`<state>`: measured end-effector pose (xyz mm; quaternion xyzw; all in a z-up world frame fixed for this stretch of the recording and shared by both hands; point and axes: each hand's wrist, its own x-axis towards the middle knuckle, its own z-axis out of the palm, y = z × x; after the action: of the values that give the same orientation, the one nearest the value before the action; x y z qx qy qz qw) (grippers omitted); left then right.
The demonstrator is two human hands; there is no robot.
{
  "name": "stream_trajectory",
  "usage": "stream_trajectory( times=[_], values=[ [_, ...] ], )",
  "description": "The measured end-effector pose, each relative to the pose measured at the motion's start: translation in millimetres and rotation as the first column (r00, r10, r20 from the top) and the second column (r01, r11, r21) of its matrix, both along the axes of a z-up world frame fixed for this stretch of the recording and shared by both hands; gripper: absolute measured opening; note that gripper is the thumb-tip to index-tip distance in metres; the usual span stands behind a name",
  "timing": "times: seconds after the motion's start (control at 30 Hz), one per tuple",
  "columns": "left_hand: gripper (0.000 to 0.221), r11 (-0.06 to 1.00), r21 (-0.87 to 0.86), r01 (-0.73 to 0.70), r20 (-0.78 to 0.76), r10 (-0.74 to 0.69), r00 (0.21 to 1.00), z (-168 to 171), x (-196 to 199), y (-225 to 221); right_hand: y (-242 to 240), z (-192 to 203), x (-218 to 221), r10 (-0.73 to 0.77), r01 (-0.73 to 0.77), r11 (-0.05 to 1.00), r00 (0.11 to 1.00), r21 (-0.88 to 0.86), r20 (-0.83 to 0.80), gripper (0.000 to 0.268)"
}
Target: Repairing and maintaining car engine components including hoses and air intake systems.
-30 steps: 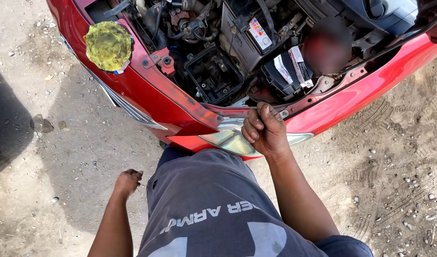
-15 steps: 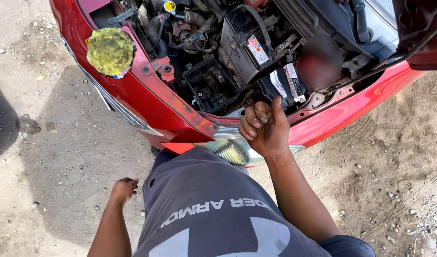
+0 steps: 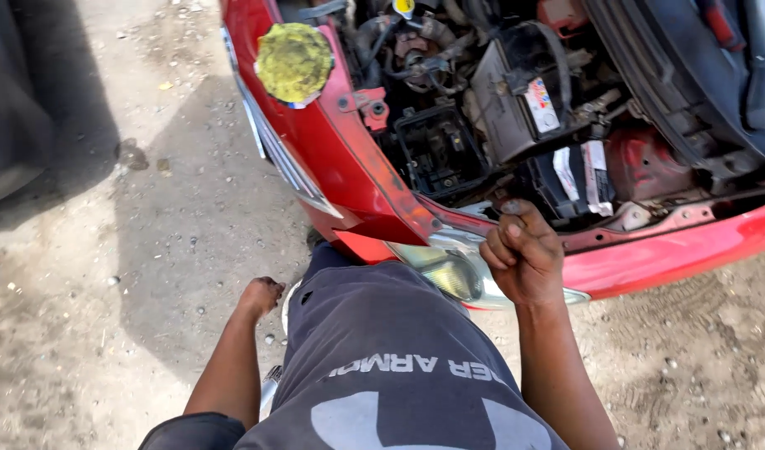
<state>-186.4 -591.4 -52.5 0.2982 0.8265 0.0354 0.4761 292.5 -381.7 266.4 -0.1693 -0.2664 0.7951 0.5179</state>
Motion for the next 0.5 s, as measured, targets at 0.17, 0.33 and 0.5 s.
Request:
stream_trajectory(
  times=[0.17,0.33,0.5],
  values=[
    [0.041,0.986,-0.011,0.166,-0.105,-0.166,0.981,46.1,18.8,-24.0,-9.1,-10.0,-11.3,-0.010,0.004,0.999,0.991,0.045,0.133,0.039],
    [0.040,0.981,-0.019,0.194,-0.171,-0.195,0.966,17.4,-3.2,-40.1,-6.6,-24.6,-24.7,0.019,-0.026,0.999,0.981,0.033,0.195,0.038],
    [0.037,0.838,-0.151,0.524,-0.207,-0.545,0.813,14.6,-27.7,-47.2,-6.6,-43.2,-37.0,-0.042,0.028,0.999,0.928,0.042,0.371,0.047]
  ],
)
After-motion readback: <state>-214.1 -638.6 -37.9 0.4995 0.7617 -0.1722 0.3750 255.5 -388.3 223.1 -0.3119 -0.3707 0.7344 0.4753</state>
